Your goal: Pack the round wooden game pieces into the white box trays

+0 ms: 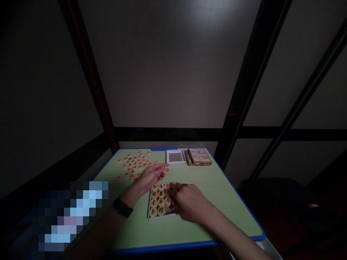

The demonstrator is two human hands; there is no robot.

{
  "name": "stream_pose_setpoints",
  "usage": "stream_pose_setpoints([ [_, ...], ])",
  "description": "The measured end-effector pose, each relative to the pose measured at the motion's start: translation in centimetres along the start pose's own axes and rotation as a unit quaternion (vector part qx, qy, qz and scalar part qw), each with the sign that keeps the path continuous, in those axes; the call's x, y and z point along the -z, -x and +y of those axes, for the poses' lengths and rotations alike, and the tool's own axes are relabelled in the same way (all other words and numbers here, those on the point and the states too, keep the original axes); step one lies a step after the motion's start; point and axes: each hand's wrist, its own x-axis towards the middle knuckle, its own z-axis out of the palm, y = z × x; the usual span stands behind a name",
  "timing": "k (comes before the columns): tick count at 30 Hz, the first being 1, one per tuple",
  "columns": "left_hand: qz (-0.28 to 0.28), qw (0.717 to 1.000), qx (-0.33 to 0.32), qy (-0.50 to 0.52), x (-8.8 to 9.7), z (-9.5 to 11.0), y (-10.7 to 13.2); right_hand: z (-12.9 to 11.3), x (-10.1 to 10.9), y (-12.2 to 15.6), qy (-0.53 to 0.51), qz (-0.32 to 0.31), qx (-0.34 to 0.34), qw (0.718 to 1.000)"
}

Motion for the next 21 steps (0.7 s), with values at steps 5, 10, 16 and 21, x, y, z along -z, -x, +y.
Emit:
stream_pose_setpoints([
  [5,-0.019,1.000,-0.005,-0.014,0.3,-0.3,-0.3,-0.3,-0.6,-0.8,0.031,-0.024,-0.010,0.999],
  [10,-0.019,1.000,-0.004,-0.022,0.3,-0.3,-0.3,0.2,-1.2,-0.8,-0.017,-0.010,-0.034,0.999],
  [16,-0.018,0.999,-0.008,-0.030,-0.1,-0.2,-0.2,0.3,-1.0,-0.9,-0.059,0.006,-0.025,0.998],
  [21,-0.020,0.999,-0.015,-0.035,-0.1,-0.3,-0.2,0.5,-0.5,-1.0,-0.079,0.008,-0.008,0.997],
])
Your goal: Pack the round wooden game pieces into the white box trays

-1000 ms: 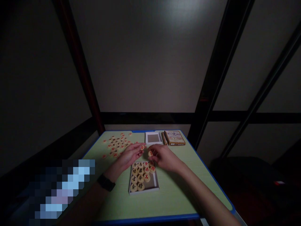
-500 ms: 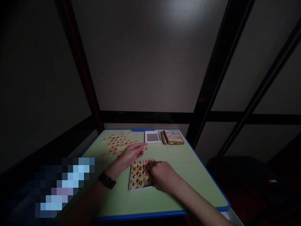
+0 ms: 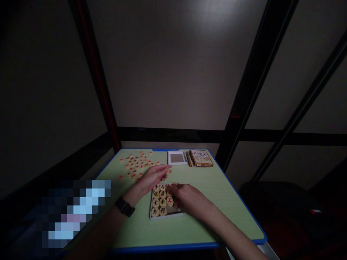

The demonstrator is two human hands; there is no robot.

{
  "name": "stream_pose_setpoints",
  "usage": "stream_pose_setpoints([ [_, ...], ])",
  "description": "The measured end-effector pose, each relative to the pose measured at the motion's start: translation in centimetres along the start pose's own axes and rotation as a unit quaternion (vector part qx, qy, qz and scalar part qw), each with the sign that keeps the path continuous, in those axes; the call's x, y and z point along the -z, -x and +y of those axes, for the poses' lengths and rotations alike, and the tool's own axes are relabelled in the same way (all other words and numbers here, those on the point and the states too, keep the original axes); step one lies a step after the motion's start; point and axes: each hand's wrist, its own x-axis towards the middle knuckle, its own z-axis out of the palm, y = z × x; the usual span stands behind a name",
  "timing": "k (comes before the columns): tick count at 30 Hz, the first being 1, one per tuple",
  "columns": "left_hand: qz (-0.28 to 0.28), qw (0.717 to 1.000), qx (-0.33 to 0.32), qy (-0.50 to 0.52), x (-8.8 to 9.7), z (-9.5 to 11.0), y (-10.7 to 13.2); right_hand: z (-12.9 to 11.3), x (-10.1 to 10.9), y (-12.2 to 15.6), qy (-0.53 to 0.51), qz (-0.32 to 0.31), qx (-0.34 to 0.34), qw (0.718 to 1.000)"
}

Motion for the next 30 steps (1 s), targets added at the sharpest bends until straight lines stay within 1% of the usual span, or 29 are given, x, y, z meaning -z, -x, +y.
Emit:
stream_pose_setpoints([
  [4,-0.003,1.000,0.003,-0.006,0.1,-0.1,-0.1,0.4,0.2,0.2,-0.019,0.006,0.017,1.000],
  [7,-0.004,1.000,0.002,-0.014,0.0,-0.2,-0.1,0.9,0.5,0.1,-0.031,0.025,0.018,0.999],
  [11,0.003,1.000,-0.001,-0.019,-0.1,-0.2,-0.1,1.5,0.7,-0.4,0.022,0.048,-0.005,0.999],
  [14,0.005,1.000,0.000,-0.013,-0.1,-0.1,0.0,1.9,0.5,-0.9,0.043,0.053,0.003,0.998],
  [19,-0.001,1.000,0.003,-0.021,0.0,-0.1,0.0,2.1,0.0,-1.4,0.009,0.048,0.017,0.999],
  [25,-0.008,1.000,0.000,-0.029,-0.1,-0.3,-0.2,2.2,0.6,-1.2,-0.051,0.031,0.008,0.998],
  [27,-0.017,0.999,0.000,-0.026,-0.2,-0.2,-0.1,2.2,0.7,-1.2,-0.075,0.057,0.005,0.996],
  [30,-0.038,0.999,0.001,-0.032,-0.4,0.1,0.2,2.2,0.5,-1.3,-0.100,0.154,0.013,0.983],
])
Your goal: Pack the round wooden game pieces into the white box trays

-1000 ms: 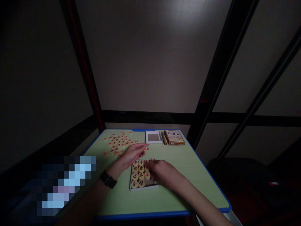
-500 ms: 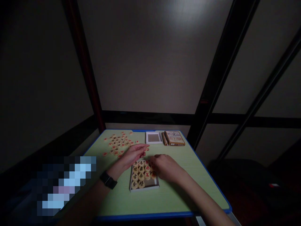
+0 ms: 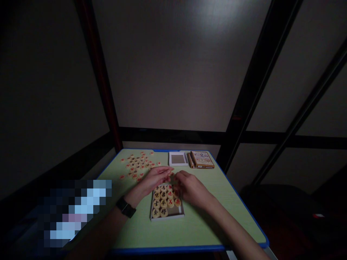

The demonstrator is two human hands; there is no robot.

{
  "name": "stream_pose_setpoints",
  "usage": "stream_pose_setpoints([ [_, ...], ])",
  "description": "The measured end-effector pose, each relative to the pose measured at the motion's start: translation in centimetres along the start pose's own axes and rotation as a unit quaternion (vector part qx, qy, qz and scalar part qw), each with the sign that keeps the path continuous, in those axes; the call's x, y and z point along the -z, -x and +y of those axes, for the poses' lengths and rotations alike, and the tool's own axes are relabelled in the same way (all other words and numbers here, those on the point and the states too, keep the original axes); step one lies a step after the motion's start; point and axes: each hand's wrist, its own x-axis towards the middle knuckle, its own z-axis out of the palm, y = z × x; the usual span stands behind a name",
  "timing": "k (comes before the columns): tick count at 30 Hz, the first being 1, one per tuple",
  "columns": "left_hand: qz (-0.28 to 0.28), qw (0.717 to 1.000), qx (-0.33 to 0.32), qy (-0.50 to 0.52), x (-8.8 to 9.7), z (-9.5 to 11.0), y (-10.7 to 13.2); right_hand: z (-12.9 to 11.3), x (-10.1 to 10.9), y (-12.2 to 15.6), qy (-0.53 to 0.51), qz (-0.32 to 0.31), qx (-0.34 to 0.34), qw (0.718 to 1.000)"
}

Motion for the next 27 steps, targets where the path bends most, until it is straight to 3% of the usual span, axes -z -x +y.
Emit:
stream_pose_setpoints([
  [5,-0.024,0.999,0.016,-0.020,-0.3,0.8,0.7,0.2,-1.4,-0.2,-0.014,0.138,0.061,0.989],
  [10,-0.074,0.997,0.036,-0.013,-0.4,1.3,1.2,0.3,-2.1,-0.2,0.014,0.191,0.105,0.976],
  [13,-0.101,0.993,0.044,-0.036,-0.5,1.4,1.2,0.3,-1.8,0.4,0.028,0.169,0.116,0.978],
  [16,-0.117,0.991,0.037,-0.055,-0.5,1.5,1.1,0.2,-1.4,1.6,0.035,0.153,0.081,0.984],
  [19,-0.058,0.995,-0.012,-0.075,-0.5,1.6,0.9,-0.2,-1.6,3.1,0.057,0.110,0.006,0.992],
  [22,0.024,0.993,-0.049,-0.103,-0.3,1.7,0.8,-1.2,-2.1,4.2,0.098,0.013,-0.052,0.994],
  [27,0.067,0.991,-0.064,-0.096,0.0,1.8,0.8,-2.8,-3.0,4.3,0.172,-0.072,-0.091,0.978],
])
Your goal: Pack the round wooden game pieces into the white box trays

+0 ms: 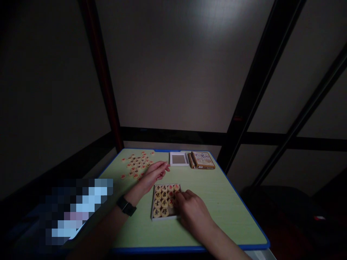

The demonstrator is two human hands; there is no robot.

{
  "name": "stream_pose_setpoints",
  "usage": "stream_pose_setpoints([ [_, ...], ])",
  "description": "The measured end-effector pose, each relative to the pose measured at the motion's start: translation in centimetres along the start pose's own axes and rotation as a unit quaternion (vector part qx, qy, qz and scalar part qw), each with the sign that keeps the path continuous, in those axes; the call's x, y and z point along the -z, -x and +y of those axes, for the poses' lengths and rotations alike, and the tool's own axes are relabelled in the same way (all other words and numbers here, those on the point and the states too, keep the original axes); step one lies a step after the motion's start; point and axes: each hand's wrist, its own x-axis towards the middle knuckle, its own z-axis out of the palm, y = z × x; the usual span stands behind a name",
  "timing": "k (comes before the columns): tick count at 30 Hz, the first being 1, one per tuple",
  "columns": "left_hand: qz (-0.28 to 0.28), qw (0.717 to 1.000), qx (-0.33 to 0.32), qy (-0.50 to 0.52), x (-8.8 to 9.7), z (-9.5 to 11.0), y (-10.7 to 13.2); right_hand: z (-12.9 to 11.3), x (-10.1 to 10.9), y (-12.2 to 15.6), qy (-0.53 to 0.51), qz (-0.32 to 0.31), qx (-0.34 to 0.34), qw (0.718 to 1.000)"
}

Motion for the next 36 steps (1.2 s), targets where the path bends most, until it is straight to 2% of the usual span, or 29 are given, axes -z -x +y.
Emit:
stream_pose_setpoints([
  [5,0.002,1.000,0.008,0.010,0.1,0.1,0.0,-0.3,-0.1,-0.4,0.013,-0.017,-0.001,1.000],
  [17,0.010,0.999,0.011,0.034,-0.1,0.3,-0.1,0.0,0.5,-0.4,-0.033,-0.002,-0.005,0.999],
  [22,0.018,0.999,0.001,0.042,0.1,0.7,0.0,0.7,0.8,-0.4,-0.093,0.013,0.014,0.995],
  [26,0.031,0.999,-0.009,0.032,0.4,1.0,-0.3,2.1,2.3,-1.3,-0.112,0.064,0.022,0.991],
  [30,0.035,0.998,-0.037,-0.041,1.3,1.4,-1.2,4.2,3.4,-4.1,-0.112,0.114,0.043,0.986],
  [33,0.031,0.985,-0.060,-0.160,3.6,2.5,-1.6,5.7,2.7,-6.4,-0.130,0.126,0.041,0.983],
  [34,0.035,0.971,-0.075,-0.223,4.7,3.0,-1.5,6.0,2.1,-7.0,-0.138,0.132,0.035,0.981],
  [36,0.034,0.923,-0.101,-0.370,7.2,3.7,-1.1,6.7,0.8,-7.7,-0.153,0.148,0.014,0.977],
])
